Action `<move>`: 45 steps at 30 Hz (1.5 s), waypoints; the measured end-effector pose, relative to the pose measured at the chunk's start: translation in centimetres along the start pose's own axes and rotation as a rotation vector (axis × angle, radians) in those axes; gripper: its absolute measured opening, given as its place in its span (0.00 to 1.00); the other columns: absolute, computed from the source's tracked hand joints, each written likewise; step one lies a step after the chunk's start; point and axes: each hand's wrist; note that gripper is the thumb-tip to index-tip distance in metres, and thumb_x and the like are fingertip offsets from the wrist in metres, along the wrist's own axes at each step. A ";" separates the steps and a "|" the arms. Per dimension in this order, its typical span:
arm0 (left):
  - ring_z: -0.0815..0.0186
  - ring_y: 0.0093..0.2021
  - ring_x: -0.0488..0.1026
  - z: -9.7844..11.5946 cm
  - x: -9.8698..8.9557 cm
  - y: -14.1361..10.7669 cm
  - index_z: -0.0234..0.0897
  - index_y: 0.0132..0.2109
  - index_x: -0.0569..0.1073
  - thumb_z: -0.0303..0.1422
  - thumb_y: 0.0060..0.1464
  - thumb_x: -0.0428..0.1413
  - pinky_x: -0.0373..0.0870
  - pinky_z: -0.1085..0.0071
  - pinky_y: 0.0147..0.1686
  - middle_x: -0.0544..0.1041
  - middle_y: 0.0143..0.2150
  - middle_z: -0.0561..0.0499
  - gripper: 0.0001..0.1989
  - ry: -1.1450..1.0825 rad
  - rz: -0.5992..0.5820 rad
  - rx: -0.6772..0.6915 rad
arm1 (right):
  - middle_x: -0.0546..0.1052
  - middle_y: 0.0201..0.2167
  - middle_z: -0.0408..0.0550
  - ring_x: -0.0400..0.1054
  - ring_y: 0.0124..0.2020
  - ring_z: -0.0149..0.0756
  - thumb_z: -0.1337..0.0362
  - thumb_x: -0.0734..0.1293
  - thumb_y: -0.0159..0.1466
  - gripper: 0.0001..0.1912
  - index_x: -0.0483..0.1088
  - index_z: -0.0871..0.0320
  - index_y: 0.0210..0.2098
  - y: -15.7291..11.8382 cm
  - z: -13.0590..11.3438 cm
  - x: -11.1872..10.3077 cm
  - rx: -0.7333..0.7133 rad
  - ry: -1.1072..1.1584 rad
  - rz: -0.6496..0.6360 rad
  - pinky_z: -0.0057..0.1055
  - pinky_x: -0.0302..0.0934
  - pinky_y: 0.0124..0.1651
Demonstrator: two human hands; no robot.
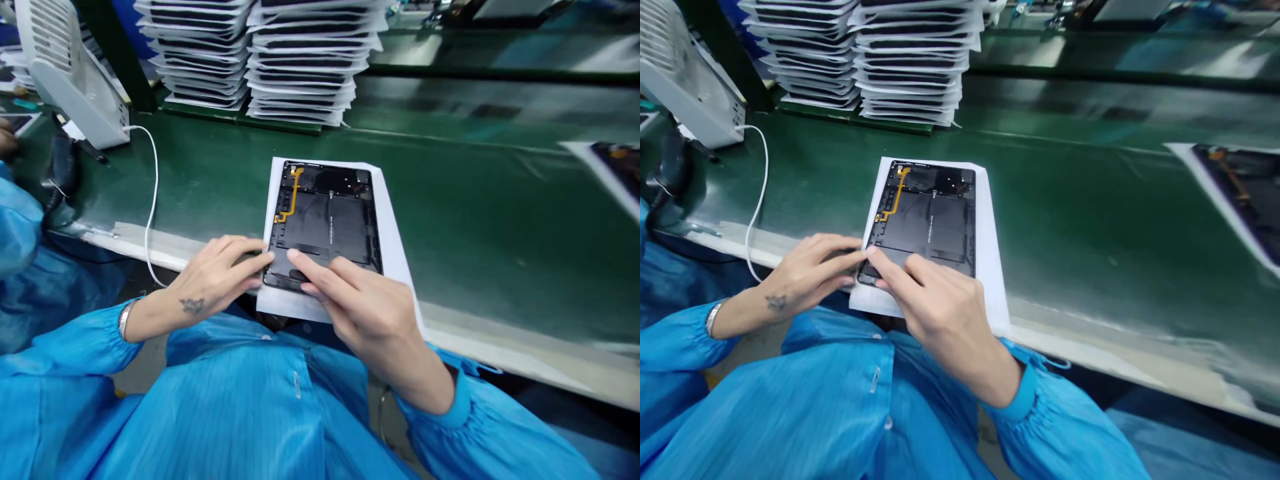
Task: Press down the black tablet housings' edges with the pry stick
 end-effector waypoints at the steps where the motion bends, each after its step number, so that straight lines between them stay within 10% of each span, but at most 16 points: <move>1: 0.52 0.63 0.69 -0.3 0.4 0.0 0.32 0.65 0.66 0.35 0.69 0.52 0.73 0.56 0.56 0.70 0.64 0.36 0.21 -0.042 -0.013 -0.037 | 0.72 0.30 0.44 0.65 0.28 0.29 0.68 0.60 0.74 0.17 0.69 0.61 0.60 0.0 0.0 0.1 -0.005 0.021 -0.015 0.27 0.58 0.31; 8: 0.59 0.73 0.58 -0.4 2.3 0.3 0.32 0.71 0.57 0.44 0.71 0.48 0.55 0.57 0.72 0.61 0.72 0.40 0.29 -0.220 -0.053 -0.075 | 0.78 0.43 0.53 0.72 0.41 0.35 0.75 0.59 0.71 0.18 0.71 0.61 0.57 0.7 -0.2 1.6 -0.032 0.091 -0.138 0.30 0.69 0.41; 19: 0.59 0.71 0.61 -0.1 2.8 0.4 0.31 0.67 0.63 0.43 0.72 0.45 0.56 0.57 0.72 0.65 0.70 0.41 0.25 -0.203 0.001 -0.065 | 0.79 0.41 0.52 0.72 0.40 0.34 0.73 0.60 0.71 0.16 0.73 0.60 0.54 0.5 -0.8 2.4 0.009 0.012 -0.204 0.29 0.68 0.38; 34: 0.56 0.69 0.64 -0.1 2.4 0.7 0.28 0.66 0.63 0.40 0.72 0.45 0.62 0.55 0.69 0.68 0.68 0.37 0.24 -0.144 0.002 -0.029 | 0.73 0.31 0.47 0.62 0.30 0.32 0.72 0.58 0.73 0.13 0.72 0.62 0.37 3.9 -0.6 0.6 -0.407 -0.283 -0.394 0.33 0.49 0.26; 45: 0.54 0.69 0.64 -0.1 2.5 0.7 0.26 0.66 0.64 0.37 0.71 0.46 0.62 0.54 0.68 0.67 0.68 0.34 0.24 -0.160 0.013 -0.014 | 0.70 0.29 0.46 0.61 0.29 0.32 0.73 0.59 0.72 0.12 0.70 0.61 0.34 3.9 -1.5 0.5 -0.393 -0.325 -0.386 0.34 0.47 0.27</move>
Point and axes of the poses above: each hand's wrist, its own y-axis towards the middle knuckle, its own x-axis out of the palm, z = x × y
